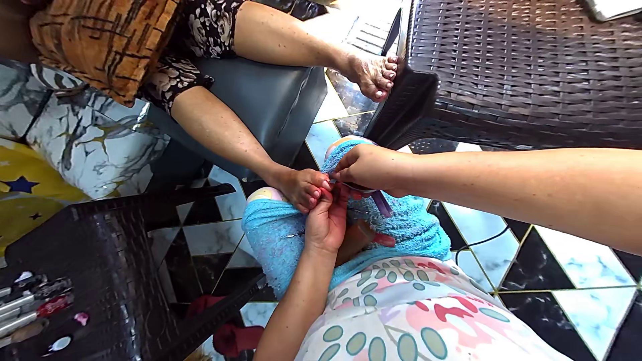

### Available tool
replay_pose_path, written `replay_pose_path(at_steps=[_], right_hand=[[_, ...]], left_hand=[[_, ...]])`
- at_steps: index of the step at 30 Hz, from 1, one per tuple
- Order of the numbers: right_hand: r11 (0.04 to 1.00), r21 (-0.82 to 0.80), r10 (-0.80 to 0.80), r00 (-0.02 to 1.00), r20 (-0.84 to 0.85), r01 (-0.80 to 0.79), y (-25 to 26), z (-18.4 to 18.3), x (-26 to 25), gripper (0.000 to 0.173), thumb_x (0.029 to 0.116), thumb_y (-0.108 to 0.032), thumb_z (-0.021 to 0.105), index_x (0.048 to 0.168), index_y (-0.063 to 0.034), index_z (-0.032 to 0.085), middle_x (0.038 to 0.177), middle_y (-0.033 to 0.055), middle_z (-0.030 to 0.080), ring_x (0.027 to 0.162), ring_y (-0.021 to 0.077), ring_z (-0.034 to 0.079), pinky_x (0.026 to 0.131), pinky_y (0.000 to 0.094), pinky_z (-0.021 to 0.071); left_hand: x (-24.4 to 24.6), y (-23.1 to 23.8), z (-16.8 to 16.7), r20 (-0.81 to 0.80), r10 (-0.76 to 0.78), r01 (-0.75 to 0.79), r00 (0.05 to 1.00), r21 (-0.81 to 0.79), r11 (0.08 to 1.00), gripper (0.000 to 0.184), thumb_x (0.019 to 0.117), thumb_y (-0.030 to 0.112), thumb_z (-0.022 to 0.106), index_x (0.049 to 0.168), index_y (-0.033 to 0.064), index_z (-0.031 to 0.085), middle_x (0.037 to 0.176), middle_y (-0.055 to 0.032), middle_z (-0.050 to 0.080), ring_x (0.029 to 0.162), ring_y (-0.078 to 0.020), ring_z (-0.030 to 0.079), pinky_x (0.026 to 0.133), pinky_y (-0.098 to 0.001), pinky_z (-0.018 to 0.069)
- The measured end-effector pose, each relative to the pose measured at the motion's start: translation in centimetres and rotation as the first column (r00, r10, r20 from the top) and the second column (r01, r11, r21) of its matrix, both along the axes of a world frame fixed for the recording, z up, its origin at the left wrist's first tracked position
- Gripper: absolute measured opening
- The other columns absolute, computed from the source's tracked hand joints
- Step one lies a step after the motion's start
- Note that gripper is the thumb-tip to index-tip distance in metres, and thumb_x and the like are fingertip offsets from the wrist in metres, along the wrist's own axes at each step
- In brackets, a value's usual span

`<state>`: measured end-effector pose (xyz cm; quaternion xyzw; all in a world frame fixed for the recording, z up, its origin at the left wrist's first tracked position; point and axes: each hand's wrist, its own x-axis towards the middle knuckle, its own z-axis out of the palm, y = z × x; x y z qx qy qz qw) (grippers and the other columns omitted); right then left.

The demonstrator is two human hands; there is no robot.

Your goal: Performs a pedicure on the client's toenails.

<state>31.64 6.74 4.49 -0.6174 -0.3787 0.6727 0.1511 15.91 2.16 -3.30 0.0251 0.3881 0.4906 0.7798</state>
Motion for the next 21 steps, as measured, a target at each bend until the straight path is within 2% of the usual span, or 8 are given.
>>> replay_pose_path(at_steps=[6,10,13,16,18,21], right_hand=[[0.994,-0.074,-0.092,0.992,-0.089,0.085,-0.3,0.1,0.3,0.019,0.106,-0.013,0.055,0.114,-0.0004,0.066,0.075,0.0067,0.063,0.056,0.01,0.056,0.052,0.0231,0.0477],[0.996,-0.049,-0.079,0.991,-0.107,0.074,-0.4,-0.2,0.5,0.017,0.1054,-0.011,0.056,0.109,0.0002,0.068,0.076,0.0084,0.067,0.059,0.0122,0.062,0.058,0.026,0.0538],[0.999,0.0,-0.038,0.995,-0.093,0.038,-0.3,-0.5,0.6,0.017,0.1051,-0.011,0.056,0.105,0.0003,0.068,0.077,0.009,0.067,0.059,0.0131,0.063,0.058,0.027,0.0542],[0.998,0.058,-0.023,0.993,-0.116,0.03,0.1,-1.0,1.1,0.017,0.1041,-0.011,0.057,0.107,-0.0009,0.069,0.075,0.0077,0.066,0.056,0.0116,0.059,0.053,0.0258,0.0499],[0.982,0.098,-0.132,0.96,-0.245,0.16,0.5,-0.8,1.8,0.019,0.1051,-0.012,0.054,0.113,-0.0014,0.068,0.074,0.0055,0.064,0.054,0.009,0.054,0.05,0.0229,0.044],[0.859,0.184,-0.297,0.758,-0.581,0.478,0.7,-0.3,1.3,0.02,0.1078,-0.013,0.05,0.113,0.0006,0.064,0.072,0.0035,0.064,0.053,0.0058,0.056,0.049,0.0185,0.0466]], left_hand=[[0.0,0.0,0.1,0.006,-0.008,0.008,1.0,0.008,1.0,0.025,0.1058,0.002,0.042,0.092,0.0055,0.062,0.085,-0.0092,0.068,0.084,-0.0204,0.07,0.089,-0.0346,0.0581],[0.0,0.0,0.0,0.009,-0.01,0.01,1.0,0.019,1.0,0.025,0.1059,0.002,0.041,0.092,0.0052,0.062,0.084,-0.0086,0.067,0.081,-0.0193,0.069,0.087,-0.0341,0.0584],[0.0,0.0,0.0,0.004,-0.008,0.008,1.0,0.013,1.0,0.024,0.1066,0.003,0.041,0.094,0.0056,0.062,0.088,-0.0096,0.068,0.085,-0.0211,0.07,0.09,-0.0357,0.0578],[-0.1,0.0,0.1,0.014,-0.004,0.004,1.0,0.011,1.0,0.025,0.1074,0.005,0.041,0.095,0.0048,0.062,0.092,-0.0111,0.069,0.09,-0.0229,0.071,0.093,-0.0373,0.0573],[-0.1,0.0,0.2,0.02,-0.012,0.011,1.0,0.011,1.0,0.027,0.1085,0.007,0.039,0.098,0.0046,0.064,0.094,-0.0106,0.07,0.092,-0.022,0.071,0.093,-0.0357,0.0572],[-0.1,0.0,0.4,0.001,-0.018,0.018,1.0,-0.005,1.0,0.029,0.1085,0.007,0.037,0.1,0.0049,0.065,0.094,-0.0098,0.071,0.09,-0.0208,0.071,0.09,-0.0339,0.0581]])
